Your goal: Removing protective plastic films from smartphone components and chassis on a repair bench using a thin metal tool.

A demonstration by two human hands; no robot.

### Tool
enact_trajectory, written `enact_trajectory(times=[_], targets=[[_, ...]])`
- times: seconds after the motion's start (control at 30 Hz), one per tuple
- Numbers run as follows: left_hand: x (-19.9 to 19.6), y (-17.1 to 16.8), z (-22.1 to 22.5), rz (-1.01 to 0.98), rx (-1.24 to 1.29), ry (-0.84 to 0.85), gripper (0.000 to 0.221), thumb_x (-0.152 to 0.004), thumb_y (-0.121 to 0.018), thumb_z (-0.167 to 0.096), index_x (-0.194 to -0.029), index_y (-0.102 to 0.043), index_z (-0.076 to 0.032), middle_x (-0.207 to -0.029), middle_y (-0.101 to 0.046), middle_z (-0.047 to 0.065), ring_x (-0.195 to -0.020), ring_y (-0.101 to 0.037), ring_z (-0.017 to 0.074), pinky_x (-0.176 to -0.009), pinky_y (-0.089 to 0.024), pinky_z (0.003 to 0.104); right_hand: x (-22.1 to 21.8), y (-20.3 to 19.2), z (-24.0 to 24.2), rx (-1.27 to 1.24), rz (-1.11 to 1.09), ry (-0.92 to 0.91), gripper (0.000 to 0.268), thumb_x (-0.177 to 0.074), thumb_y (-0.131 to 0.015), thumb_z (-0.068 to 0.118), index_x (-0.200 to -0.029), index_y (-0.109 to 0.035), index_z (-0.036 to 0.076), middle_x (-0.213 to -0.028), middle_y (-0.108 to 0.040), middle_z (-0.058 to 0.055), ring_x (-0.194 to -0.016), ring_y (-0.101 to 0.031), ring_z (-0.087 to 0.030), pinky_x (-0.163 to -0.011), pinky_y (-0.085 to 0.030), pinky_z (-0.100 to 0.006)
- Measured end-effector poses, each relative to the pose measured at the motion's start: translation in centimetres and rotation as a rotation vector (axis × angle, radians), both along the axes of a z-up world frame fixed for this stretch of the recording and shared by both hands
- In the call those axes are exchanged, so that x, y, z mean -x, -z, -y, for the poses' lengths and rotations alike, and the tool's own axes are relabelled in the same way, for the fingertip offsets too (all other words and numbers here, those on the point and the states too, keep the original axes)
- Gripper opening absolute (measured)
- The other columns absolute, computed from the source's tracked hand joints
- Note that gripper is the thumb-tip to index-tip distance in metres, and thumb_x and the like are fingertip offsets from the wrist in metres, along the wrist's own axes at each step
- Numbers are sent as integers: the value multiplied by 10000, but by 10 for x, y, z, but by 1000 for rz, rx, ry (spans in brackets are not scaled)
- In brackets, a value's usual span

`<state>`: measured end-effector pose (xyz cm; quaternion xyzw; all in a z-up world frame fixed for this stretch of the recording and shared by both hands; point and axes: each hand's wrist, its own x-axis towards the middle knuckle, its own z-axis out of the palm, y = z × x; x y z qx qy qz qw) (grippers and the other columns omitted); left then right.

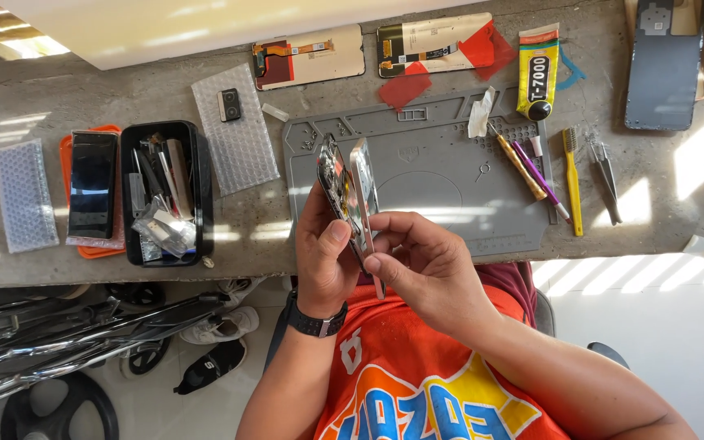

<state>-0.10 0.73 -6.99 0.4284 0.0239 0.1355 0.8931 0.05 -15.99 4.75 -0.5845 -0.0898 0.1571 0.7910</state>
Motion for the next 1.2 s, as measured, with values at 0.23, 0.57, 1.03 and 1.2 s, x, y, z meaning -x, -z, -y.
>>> enact_trajectory(times=[0.23, 0.57, 1.03, 1.2], targets=[[-4, -65, 16, -10, 19, 17, 690, -1204, -656, -425, -1757, -506, -41, -1763, -599, 182, -1593, -612, 325, -1320, -520, 518, -1, 4, 0, 61, 34, 40, 452, -981, -878, -26, -1421, -775, -28, -937, -813, -138, -810, -725, -128, -662, -673, -281], [5, -49, 31, -318, 350, -30, 516, -1214, -608, -457, -1454, -770, -30, -1297, -827, 318, -1114, -839, 423, -926, -702, 504, -11, 11, 18, 342, 319, 200, 367, -974, -874, -76, -1323, -852, 39, -901, -773, -94, -773, -725, -127, -714, -670, -332], [10, -102, 25, -421, 437, -66, 550, -1086, -716, -453, -1505, -752, -98, -1416, -797, 155, -1239, -757, 279, -1053, -652, 453, -57, 16, 79, -473, -437, 150, 376, -1059, -625, 45, -1397, -763, -48, -962, -627, -82, -802, -556, -125, -612, -428, -222], [7, -94, 19, -233, 443, 10, 648, -1109, -642, -532, -1620, -686, -137, -1602, -717, 263, -1372, -737, 418, -1111, -584, 472, -62, 23, 84, -497, -541, 127, 401, -1036, -593, 72, -1390, -746, -37, -926, -582, -67, -720, -492, -119, -529, -352, -186]])
